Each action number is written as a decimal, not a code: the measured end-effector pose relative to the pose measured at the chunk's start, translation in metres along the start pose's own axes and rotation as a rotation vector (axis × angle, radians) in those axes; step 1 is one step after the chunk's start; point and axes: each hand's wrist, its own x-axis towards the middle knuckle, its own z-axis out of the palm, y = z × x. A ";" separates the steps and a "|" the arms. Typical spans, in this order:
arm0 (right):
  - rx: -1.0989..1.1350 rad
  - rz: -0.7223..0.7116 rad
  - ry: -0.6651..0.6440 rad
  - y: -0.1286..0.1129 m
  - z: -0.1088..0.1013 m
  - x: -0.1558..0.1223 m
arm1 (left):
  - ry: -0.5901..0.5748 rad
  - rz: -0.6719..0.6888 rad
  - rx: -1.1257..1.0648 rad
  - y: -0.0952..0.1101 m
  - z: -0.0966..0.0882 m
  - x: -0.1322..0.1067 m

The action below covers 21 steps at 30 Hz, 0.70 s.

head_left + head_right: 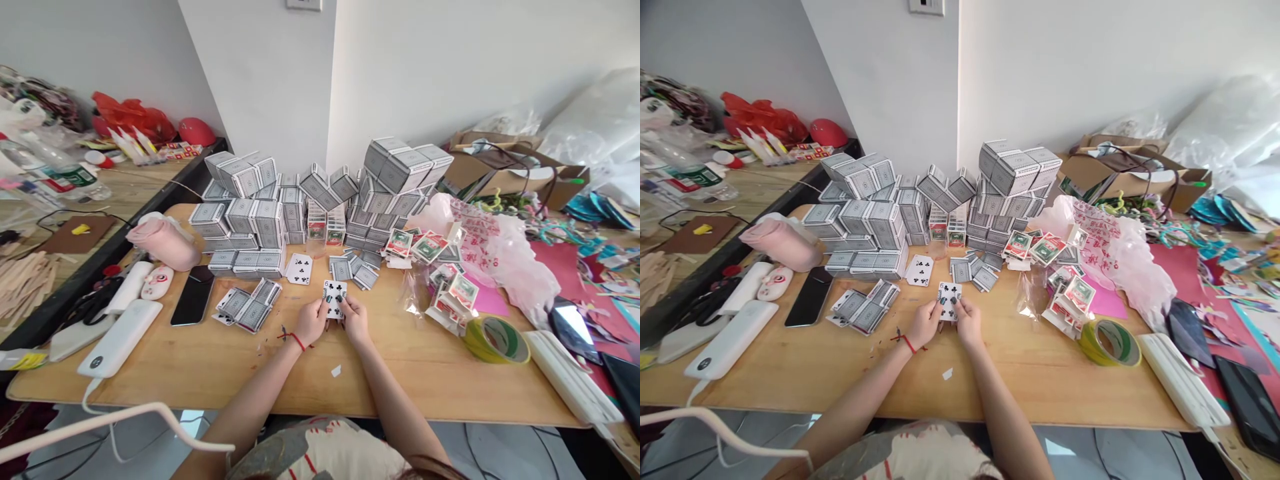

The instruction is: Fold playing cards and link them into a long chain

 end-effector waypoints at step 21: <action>0.099 0.002 -0.044 -0.005 -0.001 0.001 | 0.019 -0.073 -0.391 0.002 -0.006 0.004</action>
